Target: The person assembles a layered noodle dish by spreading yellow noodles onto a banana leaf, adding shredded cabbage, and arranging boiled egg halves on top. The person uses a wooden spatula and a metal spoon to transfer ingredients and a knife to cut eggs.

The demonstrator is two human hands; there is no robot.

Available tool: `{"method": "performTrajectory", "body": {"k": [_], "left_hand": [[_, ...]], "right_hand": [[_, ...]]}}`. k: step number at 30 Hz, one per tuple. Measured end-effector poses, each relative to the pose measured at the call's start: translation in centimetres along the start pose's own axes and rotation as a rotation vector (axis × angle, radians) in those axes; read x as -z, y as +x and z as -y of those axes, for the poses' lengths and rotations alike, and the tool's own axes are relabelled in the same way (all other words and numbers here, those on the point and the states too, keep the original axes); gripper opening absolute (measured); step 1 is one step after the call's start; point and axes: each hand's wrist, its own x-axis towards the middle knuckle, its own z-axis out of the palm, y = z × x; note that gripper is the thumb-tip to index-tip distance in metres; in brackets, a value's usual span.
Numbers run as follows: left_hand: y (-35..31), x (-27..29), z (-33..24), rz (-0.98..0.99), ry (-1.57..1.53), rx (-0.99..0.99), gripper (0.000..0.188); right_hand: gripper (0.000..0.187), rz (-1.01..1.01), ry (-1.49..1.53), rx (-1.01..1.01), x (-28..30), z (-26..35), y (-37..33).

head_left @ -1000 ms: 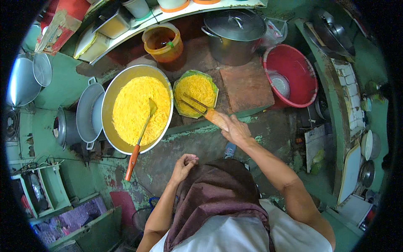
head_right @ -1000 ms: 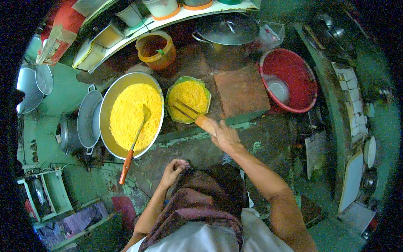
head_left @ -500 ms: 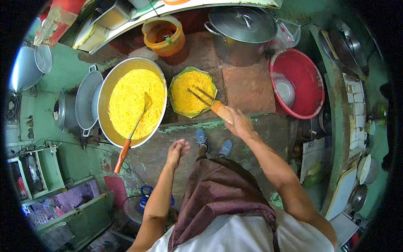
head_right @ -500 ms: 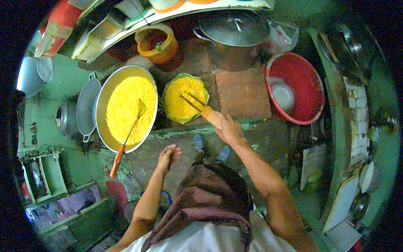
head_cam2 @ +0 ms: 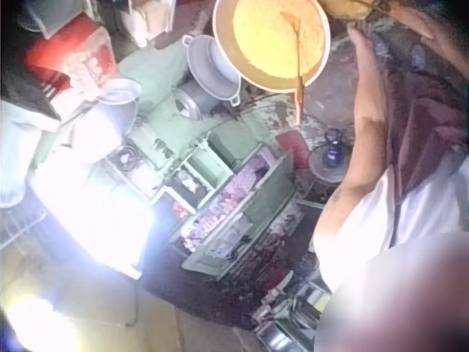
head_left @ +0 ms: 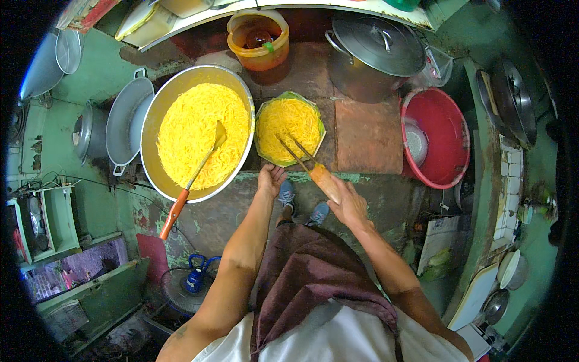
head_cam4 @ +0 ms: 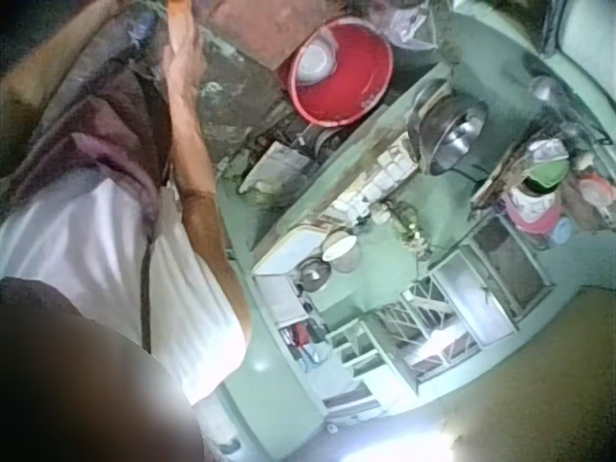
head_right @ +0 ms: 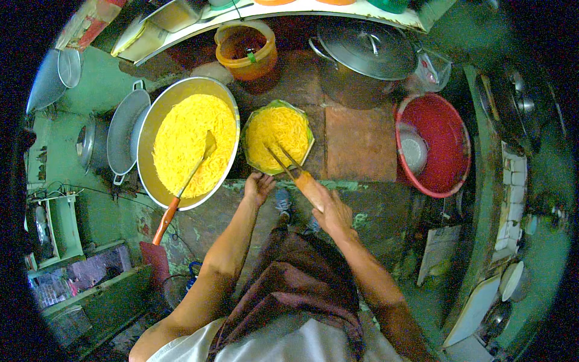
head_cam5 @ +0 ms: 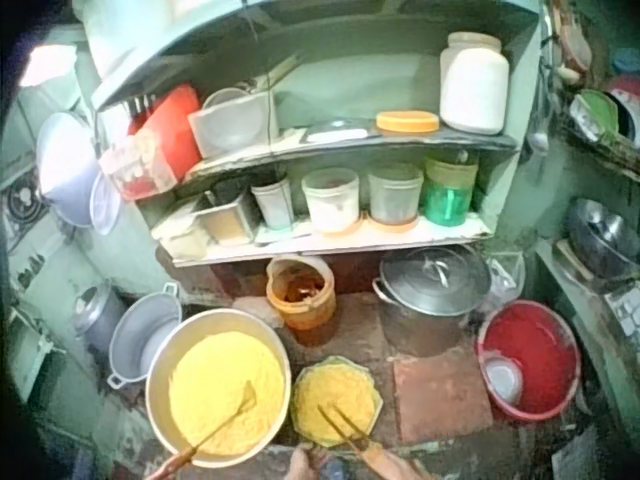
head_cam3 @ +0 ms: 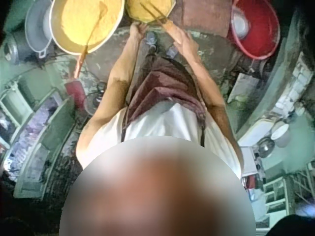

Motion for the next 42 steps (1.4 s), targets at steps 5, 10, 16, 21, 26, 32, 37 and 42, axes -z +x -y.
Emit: {"method": "performTrajectory", "body": {"k": [5,10,16,21,26,32,37,42], "left_hand": [[1.0,-0.6,-0.1,-0.071,-0.081,0.098,0.029],[1.2,-1.8,0.3,-0.136,0.032,0.098,0.017],[1.9,-1.3,1.2,-0.047,0.072,0.098,0.025],[3.1,-0.3,2.4,0.03,0.108,0.06,0.024],[2.9,-0.8,4.3,0.047,0.108,-0.009,0.03],[0.5,-1.0,7.4,-0.05,0.002,-0.052,0.026],[-1.5,-0.1,8.9,-0.049,-0.012,-0.082,0.033],[-3.4,2.0,8.2,-0.014,0.043,-0.08,0.04]], "right_hand": [[0.076,-0.021,-0.031,0.083,0.6,-1.7,-1.5],[0.074,-0.112,-0.007,0.043,2.8,-2.2,-0.6],[0.071,-0.143,0.092,0.077,3.7,-1.8,4.0],[0.073,-0.141,0.03,0.08,5.0,-4.1,-0.7],[0.071,-0.087,0.029,0.111,12.7,-2.0,-4.5],[0.061,-0.159,-0.486,0.757,22.4,9.6,0.1],[0.027,0.06,-0.958,0.739,20.5,22.1,8.8],[0.024,-0.279,-0.332,1.272,15.0,21.3,9.6]]}}
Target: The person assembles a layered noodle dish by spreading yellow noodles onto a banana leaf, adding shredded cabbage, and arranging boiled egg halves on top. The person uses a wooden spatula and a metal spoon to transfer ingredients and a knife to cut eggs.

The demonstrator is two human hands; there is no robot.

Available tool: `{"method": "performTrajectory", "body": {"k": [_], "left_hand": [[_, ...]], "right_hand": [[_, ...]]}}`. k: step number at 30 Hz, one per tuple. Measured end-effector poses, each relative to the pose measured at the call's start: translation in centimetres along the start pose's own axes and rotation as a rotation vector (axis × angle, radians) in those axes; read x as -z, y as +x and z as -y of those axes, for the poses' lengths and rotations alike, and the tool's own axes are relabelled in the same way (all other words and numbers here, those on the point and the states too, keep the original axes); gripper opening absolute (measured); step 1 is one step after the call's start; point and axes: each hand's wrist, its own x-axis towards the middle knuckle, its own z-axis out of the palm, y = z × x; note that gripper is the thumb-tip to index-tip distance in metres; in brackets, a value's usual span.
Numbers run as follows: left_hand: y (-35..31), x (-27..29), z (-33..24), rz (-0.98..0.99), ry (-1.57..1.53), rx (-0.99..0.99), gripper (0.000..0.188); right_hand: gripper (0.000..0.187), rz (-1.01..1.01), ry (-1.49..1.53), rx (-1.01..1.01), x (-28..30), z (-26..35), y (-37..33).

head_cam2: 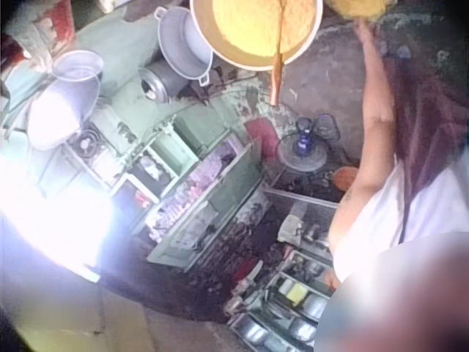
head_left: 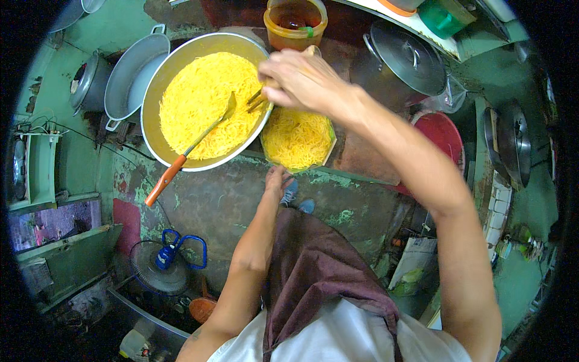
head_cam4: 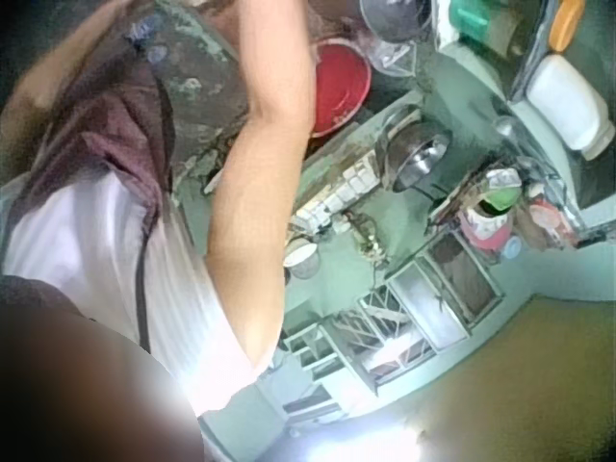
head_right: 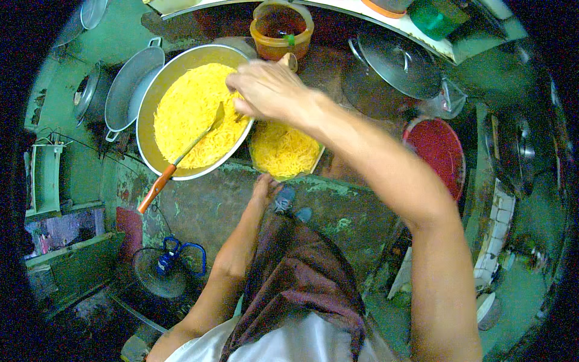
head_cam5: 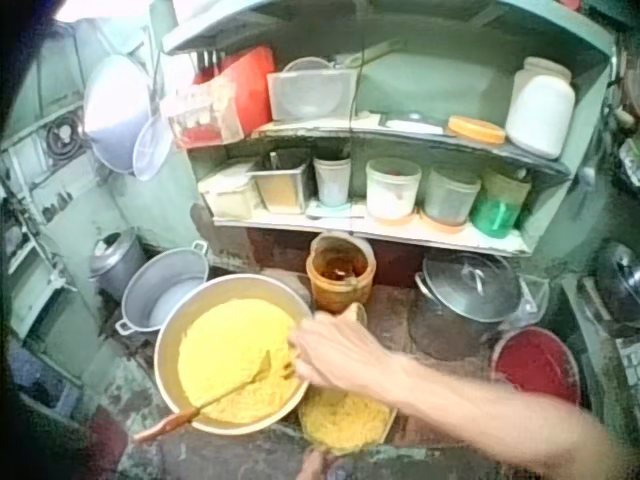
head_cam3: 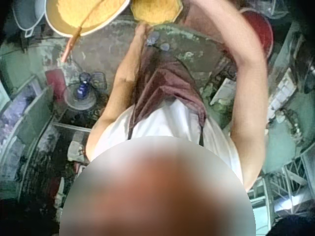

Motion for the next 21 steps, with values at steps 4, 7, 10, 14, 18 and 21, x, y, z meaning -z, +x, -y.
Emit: {"method": "performTrajectory", "body": {"k": [4,7,10,14,18,21], "left_hand": [[0.4,1.6,-1.0,0.078,-0.185,0.066,0.041],[1.5,1.6,-1.6,-0.022,-0.45,0.081,0.051],[2.2,0.9,-2.1,-0.086,-0.465,0.116,0.052],[1.9,-0.7,-2.6,0.011,-0.428,0.006,0.054],[0.9,-1.9,-3.6,0.034,-0.447,0.044,0.059],[-0.2,-2.2,-4.4,0.081,-0.456,0.048,0.06]], "right_hand": [[0.024,0.038,0.776,-0.706,-6.0,-3.4,-11.1],[0.028,-0.124,0.656,-1.098,-14.0,-9.0,-16.4],[0.035,-0.184,0.532,-1.128,-21.5,-13.4,-17.9],[0.056,0.09,0.441,-1.166,-25.6,-15.5,-16.7],[0.063,0.221,0.459,-1.247,-24.8,-15.2,-15.3],[0.071,0.311,0.592,-1.316,-24.1,-14.6,-15.4]]}}
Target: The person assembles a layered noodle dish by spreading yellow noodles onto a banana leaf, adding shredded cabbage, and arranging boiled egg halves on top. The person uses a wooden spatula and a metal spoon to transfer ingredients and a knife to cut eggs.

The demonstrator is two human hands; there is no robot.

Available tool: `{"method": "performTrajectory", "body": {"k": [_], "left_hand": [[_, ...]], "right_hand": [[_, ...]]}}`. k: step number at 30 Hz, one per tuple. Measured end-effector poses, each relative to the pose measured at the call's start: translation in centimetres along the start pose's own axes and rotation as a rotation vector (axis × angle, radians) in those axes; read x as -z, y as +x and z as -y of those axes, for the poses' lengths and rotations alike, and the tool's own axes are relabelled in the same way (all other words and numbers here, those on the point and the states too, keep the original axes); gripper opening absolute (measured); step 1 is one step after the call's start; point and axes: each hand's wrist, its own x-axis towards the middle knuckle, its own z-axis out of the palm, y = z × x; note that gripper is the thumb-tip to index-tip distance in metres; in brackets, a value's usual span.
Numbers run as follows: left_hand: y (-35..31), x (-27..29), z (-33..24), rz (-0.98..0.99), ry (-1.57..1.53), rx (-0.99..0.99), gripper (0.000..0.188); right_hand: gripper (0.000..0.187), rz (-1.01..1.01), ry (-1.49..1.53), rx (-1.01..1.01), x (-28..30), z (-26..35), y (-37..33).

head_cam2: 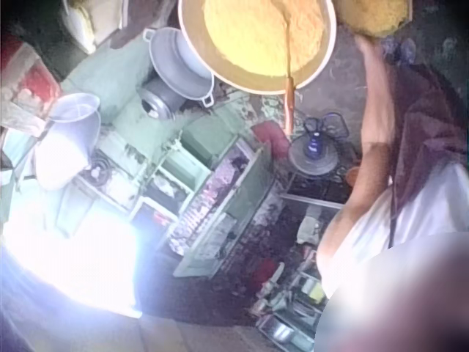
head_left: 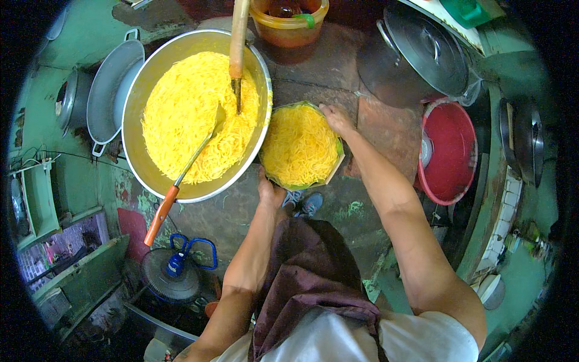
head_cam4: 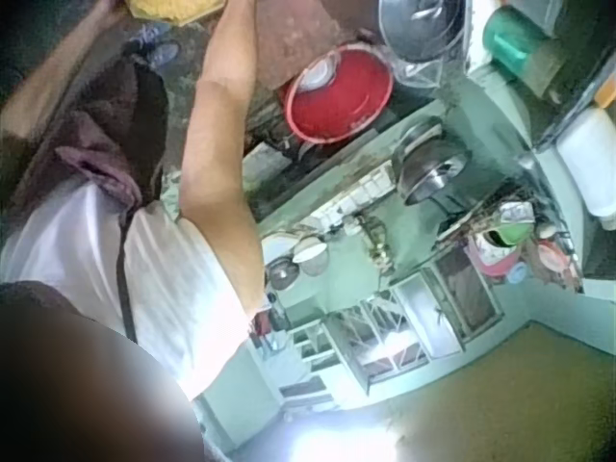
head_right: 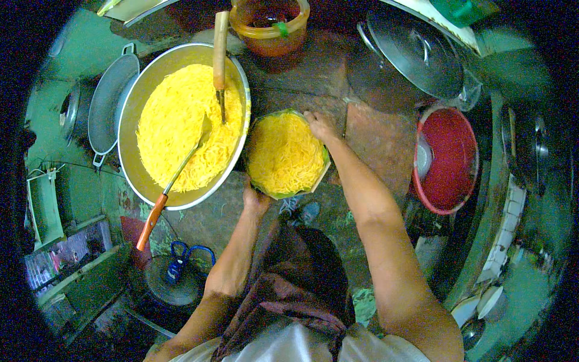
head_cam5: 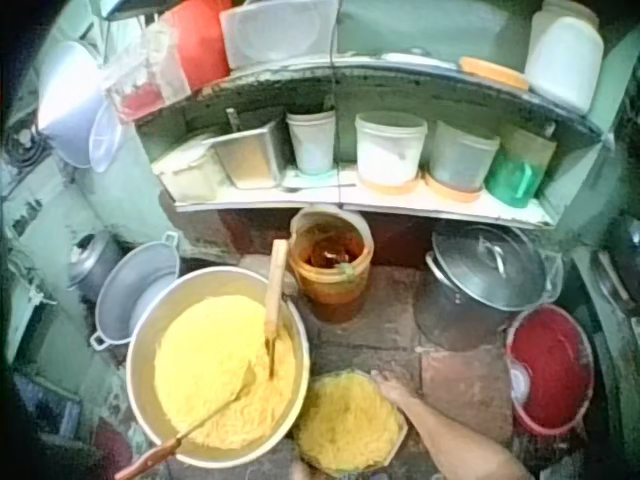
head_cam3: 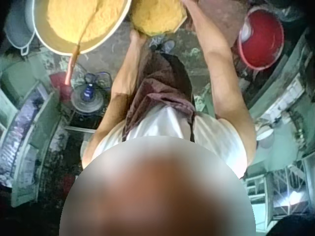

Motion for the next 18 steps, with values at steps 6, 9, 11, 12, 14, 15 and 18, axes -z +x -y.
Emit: {"method": "performTrajectory", "body": {"k": [6,9,11,12,14,15,18], "left_hand": [[-3.4,-1.1,-0.5,-0.037,0.165,0.034,0.061],[-4.9,-2.8,-1.3,0.153,0.361,0.047,0.063],[-5.7,-4.9,-1.6,0.268,0.443,0.118,0.066],[-5.9,-6.0,-1.7,0.293,0.5,0.145,0.067],[-7.2,-8.8,-0.6,0.276,0.53,0.243,0.066],[-7.9,-10.1,0.5,0.343,0.548,0.308,0.065],[-8.9,-15.0,4.3,0.443,0.674,0.459,0.069]], "right_hand": [[0.07,-0.125,0.569,-0.033,-0.3,-4.0,-4.9],[0.064,-0.146,0.82,-0.053,0.8,-6.7,-8.7],[0.065,-0.257,0.893,-0.159,2.0,-8.3,-11.6],[0.071,-0.308,0.823,-0.119,2.8,-9.2,-13.2],[0.079,-0.386,0.893,-0.23,5.0,-11.1,-17.1],[0.077,-0.475,0.951,-0.157,6.3,-12.7,-19.9],[0.07,-0.615,1.075,-0.193,10.1,-16.1,-27.0]]}}
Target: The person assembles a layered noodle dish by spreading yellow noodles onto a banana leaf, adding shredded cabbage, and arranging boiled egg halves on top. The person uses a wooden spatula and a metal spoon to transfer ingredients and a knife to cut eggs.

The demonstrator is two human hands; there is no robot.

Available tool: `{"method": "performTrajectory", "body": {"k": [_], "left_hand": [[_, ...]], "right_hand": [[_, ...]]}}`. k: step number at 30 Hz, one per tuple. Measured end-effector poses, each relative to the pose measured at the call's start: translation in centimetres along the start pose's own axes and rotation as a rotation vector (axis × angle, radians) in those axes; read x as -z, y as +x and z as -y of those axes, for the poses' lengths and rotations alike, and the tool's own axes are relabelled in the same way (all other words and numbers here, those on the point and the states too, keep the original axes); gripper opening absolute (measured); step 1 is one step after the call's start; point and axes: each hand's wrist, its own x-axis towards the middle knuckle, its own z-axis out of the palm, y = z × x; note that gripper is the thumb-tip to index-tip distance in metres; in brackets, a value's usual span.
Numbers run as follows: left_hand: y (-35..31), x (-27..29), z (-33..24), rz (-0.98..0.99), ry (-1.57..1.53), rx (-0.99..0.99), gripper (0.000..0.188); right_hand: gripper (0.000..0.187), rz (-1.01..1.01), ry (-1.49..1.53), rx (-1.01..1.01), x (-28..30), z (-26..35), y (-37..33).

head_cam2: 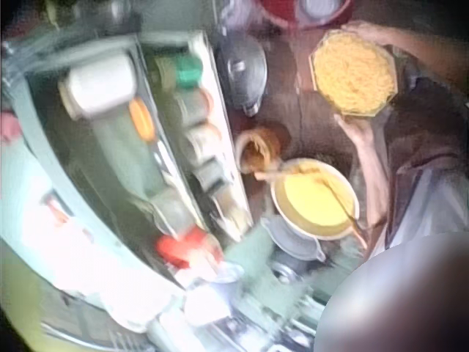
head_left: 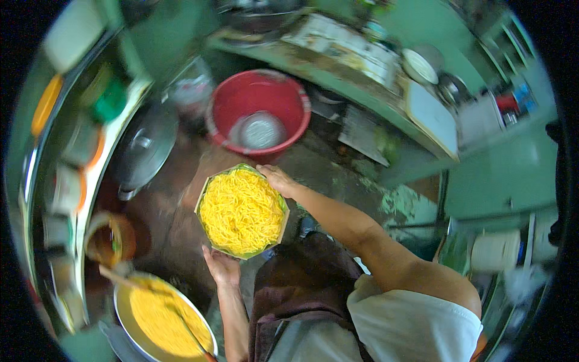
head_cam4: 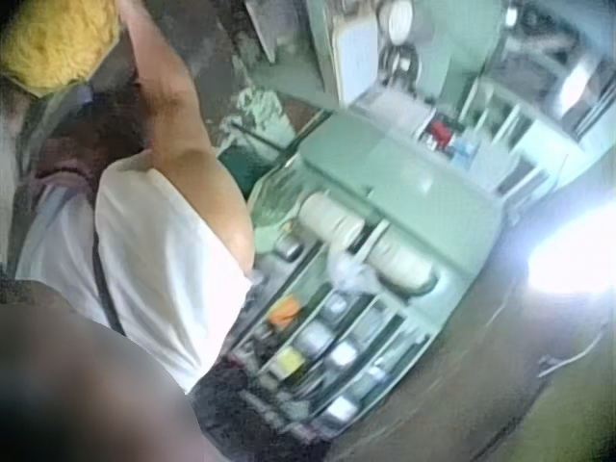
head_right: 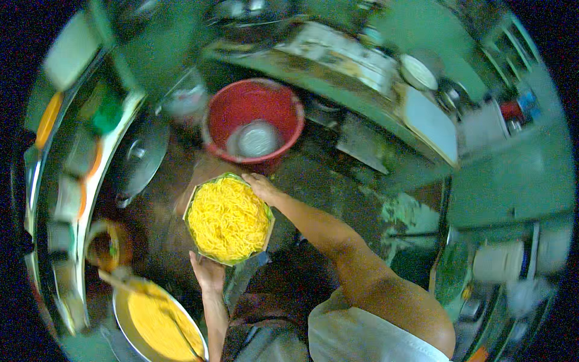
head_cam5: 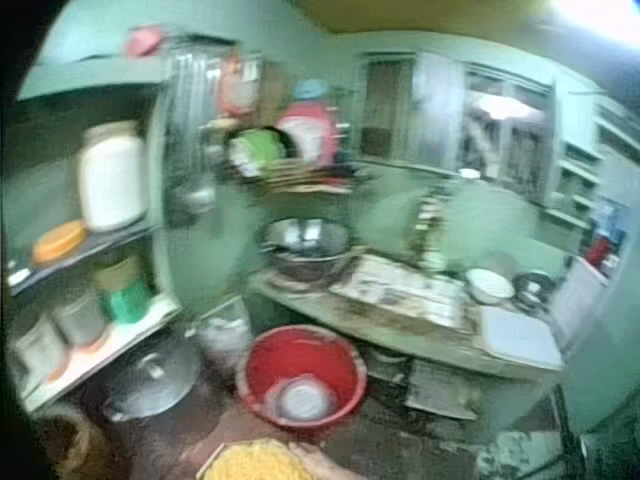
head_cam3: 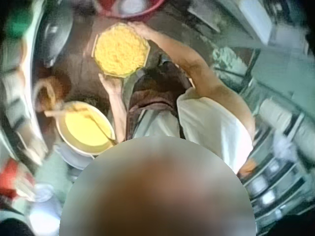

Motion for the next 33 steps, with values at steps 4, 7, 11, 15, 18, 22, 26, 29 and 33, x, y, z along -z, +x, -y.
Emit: {"method": "performTrajectory", "body": {"k": [4,7,11,15,18,22,26,29,33], "left_hand": [[-0.1,-0.8,-5.5,0.256,0.228,0.158,0.083],[2.5,1.8,-10.5,0.407,0.314,0.289,0.084],[7.3,6.2,-13.7,0.45,0.394,0.483,0.086],[10.3,8.9,-15.6,0.556,0.447,0.653,0.094],[10.2,10.4,-17.0,0.544,0.665,0.735,0.097],[8.3,10.5,-17.0,0.487,0.835,0.784,0.088],[7.6,8.4,-14.2,0.618,0.92,0.824,0.086],[9.4,7.8,-12.6,0.657,1.046,0.861,0.08],[13.6,10.7,-13.9,0.923,0.972,0.918,0.074]], "right_hand": [[0.059,-0.16,0.303,0.021,-0.7,0.3,-5.1],[0.052,-0.366,0.42,-0.025,-5.4,-0.3,-6.8],[0.049,-0.496,0.452,-0.04,-10.8,-2.8,-9.7],[0.053,-0.647,-0.172,0.0,-14.7,-4.9,-12.3],[0.06,-0.853,0.028,-0.152,-17.9,-6.9,-14.3],[0.063,-0.916,0.337,-0.142,-19.7,-9.0,-17.4],[0.048,-1.094,0.42,-0.066,-18.4,-10.5,-19.9],[0.042,-1.062,0.49,-0.125,-18.1,-11.6,-20.1],[0.039,-0.887,0.31,0.075,-21.9,-12.9,-18.2]]}}
